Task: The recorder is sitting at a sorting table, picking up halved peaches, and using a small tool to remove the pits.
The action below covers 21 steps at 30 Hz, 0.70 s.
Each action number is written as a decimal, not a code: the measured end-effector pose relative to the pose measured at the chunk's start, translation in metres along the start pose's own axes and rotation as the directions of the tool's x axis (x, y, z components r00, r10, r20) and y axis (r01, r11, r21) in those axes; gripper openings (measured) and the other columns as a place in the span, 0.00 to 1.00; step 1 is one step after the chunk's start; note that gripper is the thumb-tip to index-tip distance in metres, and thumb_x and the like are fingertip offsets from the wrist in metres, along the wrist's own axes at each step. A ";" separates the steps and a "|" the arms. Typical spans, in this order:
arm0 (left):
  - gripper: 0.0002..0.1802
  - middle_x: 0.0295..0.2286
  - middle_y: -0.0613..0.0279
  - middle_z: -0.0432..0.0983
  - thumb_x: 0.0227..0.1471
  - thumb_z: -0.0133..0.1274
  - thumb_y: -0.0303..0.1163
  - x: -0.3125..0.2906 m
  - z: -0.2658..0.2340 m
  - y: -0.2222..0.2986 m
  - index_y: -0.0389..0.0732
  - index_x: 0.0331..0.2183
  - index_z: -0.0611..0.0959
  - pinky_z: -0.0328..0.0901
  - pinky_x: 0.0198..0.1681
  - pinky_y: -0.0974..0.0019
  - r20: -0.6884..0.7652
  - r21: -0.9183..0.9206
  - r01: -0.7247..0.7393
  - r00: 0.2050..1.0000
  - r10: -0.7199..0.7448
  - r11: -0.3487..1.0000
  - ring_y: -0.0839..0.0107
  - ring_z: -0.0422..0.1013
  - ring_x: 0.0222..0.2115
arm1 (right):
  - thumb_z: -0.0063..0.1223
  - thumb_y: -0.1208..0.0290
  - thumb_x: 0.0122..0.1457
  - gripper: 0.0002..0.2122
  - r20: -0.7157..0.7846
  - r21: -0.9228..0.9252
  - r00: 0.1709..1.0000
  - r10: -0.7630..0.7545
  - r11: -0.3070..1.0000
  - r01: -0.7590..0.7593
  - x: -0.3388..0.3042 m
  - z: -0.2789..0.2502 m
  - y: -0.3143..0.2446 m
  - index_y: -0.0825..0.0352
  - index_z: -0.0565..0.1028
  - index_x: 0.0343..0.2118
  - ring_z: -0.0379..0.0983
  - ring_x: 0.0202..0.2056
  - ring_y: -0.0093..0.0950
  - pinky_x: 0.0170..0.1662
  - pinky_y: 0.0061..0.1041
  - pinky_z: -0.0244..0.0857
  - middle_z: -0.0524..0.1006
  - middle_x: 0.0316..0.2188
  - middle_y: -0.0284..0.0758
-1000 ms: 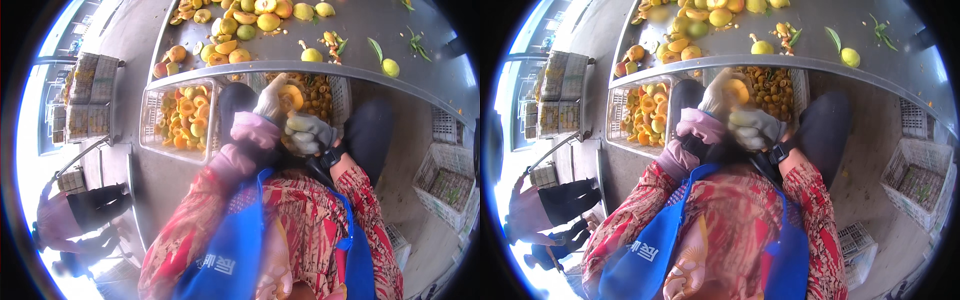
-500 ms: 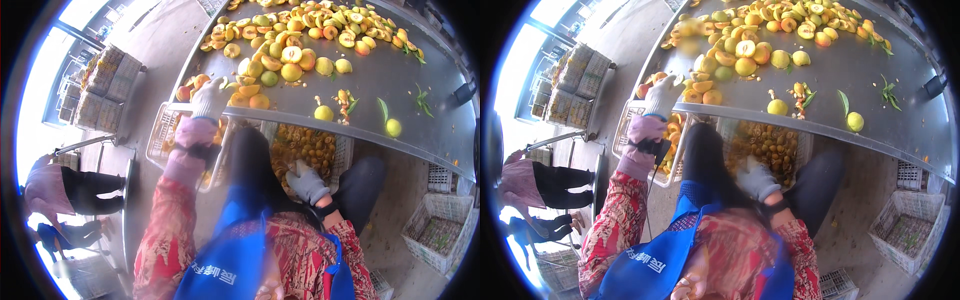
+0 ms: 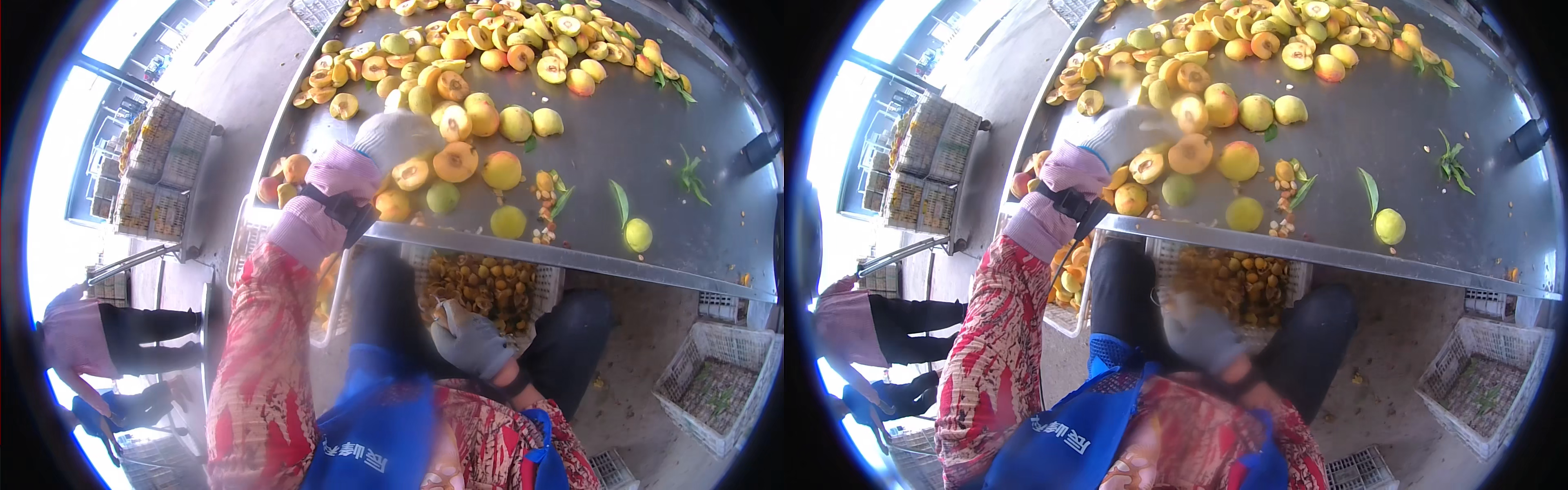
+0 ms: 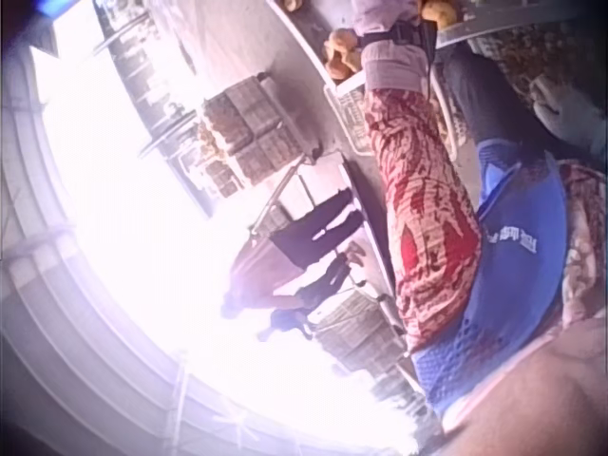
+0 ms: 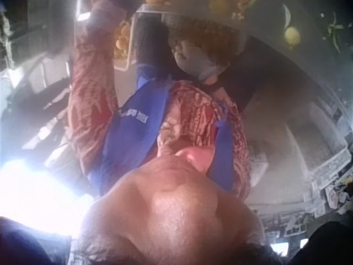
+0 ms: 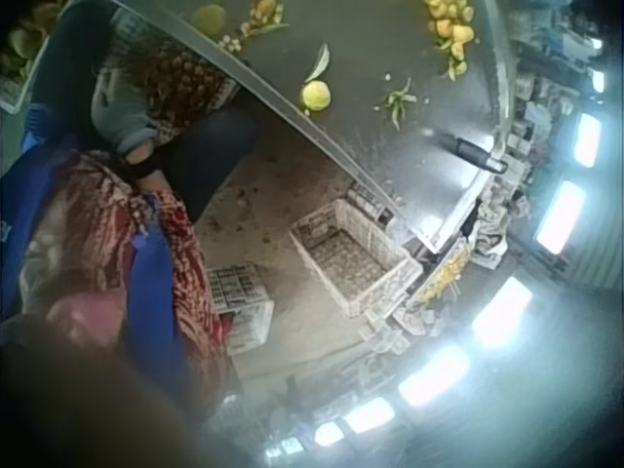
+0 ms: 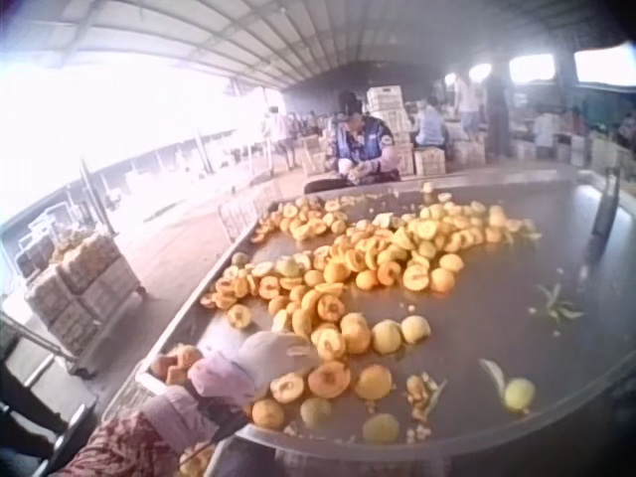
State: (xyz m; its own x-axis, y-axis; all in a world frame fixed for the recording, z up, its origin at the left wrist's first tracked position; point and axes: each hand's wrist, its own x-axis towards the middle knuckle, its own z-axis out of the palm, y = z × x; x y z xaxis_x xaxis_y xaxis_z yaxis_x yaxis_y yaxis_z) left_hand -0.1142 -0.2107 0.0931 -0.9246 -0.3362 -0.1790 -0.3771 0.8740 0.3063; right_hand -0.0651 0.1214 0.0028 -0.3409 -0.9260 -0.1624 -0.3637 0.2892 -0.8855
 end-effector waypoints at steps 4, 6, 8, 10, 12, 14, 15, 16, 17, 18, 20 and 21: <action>0.32 0.42 0.52 0.75 0.47 0.59 0.49 0.047 0.021 0.016 0.41 0.49 0.75 0.65 0.49 0.58 -0.379 0.133 -0.077 0.917 0.122 0.988 0.53 0.70 0.48 | 0.46 0.62 0.60 0.11 -0.034 0.086 0.998 -0.060 0.994 0.062 -0.001 -0.002 -0.003 0.66 0.69 0.38 0.73 0.26 0.52 0.31 0.50 0.65 0.75 0.23 0.52; 0.28 0.43 0.52 0.73 0.46 0.57 0.47 0.068 0.039 0.024 0.40 0.45 0.75 0.66 0.48 0.56 -0.181 0.217 -0.073 0.977 0.113 0.973 0.51 0.69 0.47 | 0.47 0.63 0.60 0.10 -0.114 0.076 0.990 -0.081 0.993 0.090 -0.002 -0.004 -0.002 0.66 0.69 0.37 0.72 0.25 0.52 0.30 0.50 0.65 0.75 0.23 0.51; 0.24 0.43 0.52 0.73 0.46 0.56 0.45 0.073 0.052 0.027 0.40 0.42 0.77 0.66 0.49 0.56 -0.231 0.242 -0.056 0.966 0.114 0.969 0.51 0.69 0.47 | 0.47 0.64 0.60 0.09 -0.163 0.067 0.982 -0.091 0.992 0.103 -0.002 -0.004 -0.001 0.65 0.69 0.36 0.72 0.25 0.51 0.30 0.49 0.65 0.75 0.23 0.50; 0.20 0.41 0.54 0.74 0.47 0.56 0.42 0.068 0.051 0.028 0.41 0.39 0.79 0.68 0.44 0.58 -0.139 0.349 -0.131 0.972 0.190 0.928 0.55 0.72 0.43 | 0.48 0.65 0.60 0.09 -0.191 0.071 0.978 -0.087 0.992 0.102 -0.002 -0.005 -0.002 0.65 0.69 0.36 0.72 0.25 0.51 0.30 0.49 0.65 0.75 0.23 0.50; 0.18 0.38 0.56 0.76 0.49 0.55 0.41 0.051 0.044 0.035 0.41 0.40 0.80 0.70 0.39 0.60 -0.131 0.375 -0.149 0.969 0.212 0.915 0.59 0.74 0.39 | 0.48 0.66 0.59 0.08 -0.275 0.130 0.953 -0.124 0.978 0.165 -0.002 -0.007 -0.003 0.64 0.70 0.36 0.72 0.26 0.51 0.30 0.49 0.65 0.75 0.24 0.50; 0.17 0.37 0.57 0.77 0.51 0.54 0.40 0.026 0.035 0.049 0.42 0.41 0.79 0.70 0.34 0.63 -0.275 -0.059 -0.023 0.961 0.006 0.998 0.64 0.75 0.34 | 0.48 0.66 0.59 0.08 -0.313 0.227 0.946 -0.086 0.960 0.162 -0.003 -0.013 -0.007 0.64 0.70 0.37 0.73 0.27 0.51 0.31 0.47 0.65 0.75 0.25 0.49; 0.17 0.36 0.58 0.77 0.53 0.53 0.40 0.006 0.034 0.059 0.43 0.43 0.79 0.71 0.32 0.64 -0.276 -0.340 0.057 0.948 -0.157 0.939 0.66 0.75 0.32 | 0.48 0.67 0.59 0.08 -0.299 0.292 0.954 -0.031 0.949 0.122 -0.003 -0.016 -0.009 0.65 0.70 0.37 0.73 0.28 0.51 0.32 0.46 0.66 0.75 0.25 0.48; 0.16 0.35 0.58 0.77 0.53 0.53 0.39 -0.015 0.035 0.069 0.43 0.43 0.79 0.70 0.31 0.64 -0.269 -0.596 0.021 0.937 -0.224 0.802 0.67 0.75 0.31 | 0.49 0.67 0.59 0.08 -0.247 0.365 0.966 0.077 0.931 0.019 -0.004 -0.020 -0.012 0.65 0.70 0.37 0.73 0.28 0.50 0.32 0.44 0.66 0.75 0.25 0.47; 0.16 0.34 0.59 0.77 0.54 0.53 0.38 -0.038 0.036 0.078 0.43 0.44 0.78 0.70 0.30 0.64 -0.231 -0.813 -0.020 0.929 -0.290 0.581 0.69 0.75 0.31 | 0.49 0.66 0.60 0.09 -0.254 0.373 0.967 0.000 0.923 0.098 -0.007 -0.025 -0.015 0.66 0.70 0.38 0.73 0.29 0.46 0.33 0.41 0.66 0.74 0.25 0.46; 0.16 0.33 0.59 0.77 0.55 0.53 0.37 -0.058 0.039 0.085 0.43 0.44 0.78 0.70 0.29 0.64 -0.231 -0.941 -0.138 0.929 -0.289 0.308 0.70 0.75 0.30 | 0.49 0.66 0.60 0.10 -0.229 0.392 0.973 -0.021 0.913 0.112 -0.010 -0.029 -0.018 0.68 0.70 0.39 0.73 0.29 0.42 0.35 0.37 0.66 0.73 0.24 0.44; 0.17 0.35 0.55 0.75 0.53 0.54 0.32 -0.093 0.052 0.098 0.37 0.44 0.74 0.70 0.33 0.62 -0.071 -0.992 -0.104 0.924 -0.376 -0.067 0.64 0.74 0.33 | 0.49 0.66 0.61 0.11 -0.100 0.641 0.957 0.273 0.753 -0.148 -0.013 -0.032 -0.026 0.69 0.70 0.40 0.73 0.30 0.37 0.36 0.34 0.66 0.73 0.25 0.44; 0.16 0.35 0.55 0.74 0.54 0.53 0.33 -0.111 0.060 0.103 0.36 0.43 0.74 0.70 0.34 0.61 -0.015 -0.970 -0.104 0.927 -0.374 -0.219 0.63 0.73 0.33 | 0.49 0.67 0.62 0.12 -0.241 0.312 0.970 -0.028 0.944 0.105 -0.018 -0.034 -0.029 0.70 0.70 0.42 0.74 0.31 0.34 0.37 0.34 0.66 0.76 0.28 0.45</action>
State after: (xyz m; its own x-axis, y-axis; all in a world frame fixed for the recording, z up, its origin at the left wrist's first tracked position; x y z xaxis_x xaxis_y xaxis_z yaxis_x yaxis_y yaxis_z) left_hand -0.0475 -0.0623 0.0880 -0.7172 -0.6437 -0.2669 0.1266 -0.4969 0.8585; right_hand -0.0779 0.1375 0.0459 -0.5297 -0.8478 -0.0276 -0.1089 0.1003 -0.9890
